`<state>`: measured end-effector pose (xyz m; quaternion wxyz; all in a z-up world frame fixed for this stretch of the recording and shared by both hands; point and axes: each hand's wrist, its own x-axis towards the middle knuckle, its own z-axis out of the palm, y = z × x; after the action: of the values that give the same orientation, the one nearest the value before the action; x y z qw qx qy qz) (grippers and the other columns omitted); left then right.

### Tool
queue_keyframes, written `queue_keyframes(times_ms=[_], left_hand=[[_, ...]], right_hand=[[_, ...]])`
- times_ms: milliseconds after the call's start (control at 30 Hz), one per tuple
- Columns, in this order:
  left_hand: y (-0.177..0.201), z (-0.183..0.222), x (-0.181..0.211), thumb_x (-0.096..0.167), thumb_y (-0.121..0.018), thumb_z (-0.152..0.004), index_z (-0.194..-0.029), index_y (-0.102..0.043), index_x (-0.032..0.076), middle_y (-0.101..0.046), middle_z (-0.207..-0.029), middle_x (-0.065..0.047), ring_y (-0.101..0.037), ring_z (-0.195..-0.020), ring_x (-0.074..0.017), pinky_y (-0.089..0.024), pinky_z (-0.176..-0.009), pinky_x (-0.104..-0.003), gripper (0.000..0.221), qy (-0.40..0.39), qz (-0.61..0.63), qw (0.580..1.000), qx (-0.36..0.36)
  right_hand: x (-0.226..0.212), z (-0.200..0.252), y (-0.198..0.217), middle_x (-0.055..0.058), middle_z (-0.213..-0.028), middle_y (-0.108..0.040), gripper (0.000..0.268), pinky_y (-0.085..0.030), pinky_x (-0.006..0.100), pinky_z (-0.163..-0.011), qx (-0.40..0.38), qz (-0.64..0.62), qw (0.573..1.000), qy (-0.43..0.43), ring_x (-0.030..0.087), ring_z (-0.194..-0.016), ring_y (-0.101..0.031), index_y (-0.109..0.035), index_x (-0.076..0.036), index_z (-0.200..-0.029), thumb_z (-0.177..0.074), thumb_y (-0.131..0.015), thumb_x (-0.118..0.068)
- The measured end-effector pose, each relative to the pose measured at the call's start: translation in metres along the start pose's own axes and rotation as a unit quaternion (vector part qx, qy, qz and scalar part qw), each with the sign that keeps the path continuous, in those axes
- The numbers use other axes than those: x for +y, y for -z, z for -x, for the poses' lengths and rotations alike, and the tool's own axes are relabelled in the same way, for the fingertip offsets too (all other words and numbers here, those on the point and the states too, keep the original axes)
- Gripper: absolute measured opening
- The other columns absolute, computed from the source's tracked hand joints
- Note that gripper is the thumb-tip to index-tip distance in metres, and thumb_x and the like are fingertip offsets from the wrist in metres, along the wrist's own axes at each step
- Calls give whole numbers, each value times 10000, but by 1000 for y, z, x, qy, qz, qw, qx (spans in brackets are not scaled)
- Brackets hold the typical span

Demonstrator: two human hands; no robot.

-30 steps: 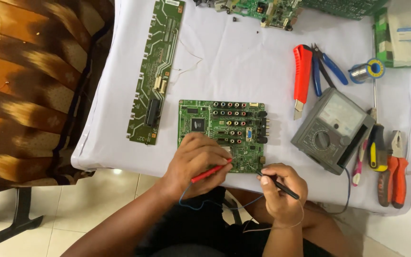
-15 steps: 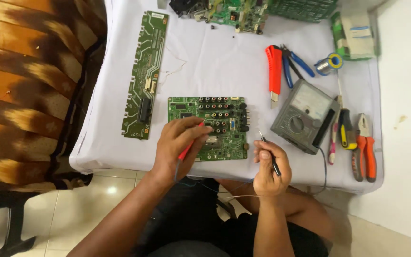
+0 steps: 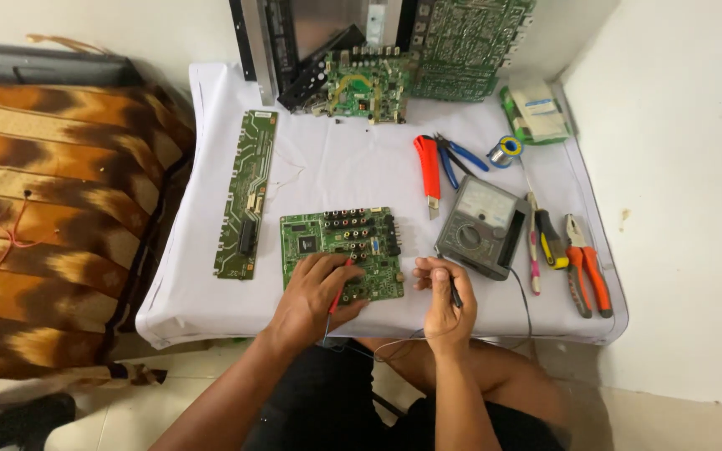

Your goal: Testing a printed circuit board using a multimeter to diagnose faults

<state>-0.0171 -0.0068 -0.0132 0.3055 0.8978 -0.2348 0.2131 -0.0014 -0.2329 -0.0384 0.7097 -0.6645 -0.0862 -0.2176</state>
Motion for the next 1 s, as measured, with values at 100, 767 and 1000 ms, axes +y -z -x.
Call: queue_keyframes(times_ms=[100, 767, 1000], left_hand=[[-5, -1, 2, 298, -884, -751, -1132, -700, 162, -667, -1063, -116, -657, -1064, -374, -525, -891, -441, 445, -29, 18, 998, 59], [46, -54, 97, 155, -764, -865, -1160, -650, 11, -699, -1133, -151, -672, -1084, -237, -573, -973, -389, 347, 256, 429, 844, 198], [74, -60, 133, 116, -755, -823, -1207, -688, -10, -779, -1126, -146, -706, -1070, -205, -547, -989, -335, 409, 372, 521, 747, 180]], right_hand=[[5, 3, 3, 220, -1084, -752, 243, -619, 338, -753, -6, -14, 998, -57, 237, -926, -716, -625, 66, -1196, -1051, -595, -127], [-116, -5, -20, 295, -1058, -729, 172, -668, 329, -781, 67, 108, 958, 259, 298, -950, -780, -582, -7, -1000, -901, -717, 37], [-106, 23, -4, 300, -1154, -691, 192, -644, 439, -817, -28, 128, 923, 361, 388, -976, -762, -568, -57, -1077, -940, -673, 27]])
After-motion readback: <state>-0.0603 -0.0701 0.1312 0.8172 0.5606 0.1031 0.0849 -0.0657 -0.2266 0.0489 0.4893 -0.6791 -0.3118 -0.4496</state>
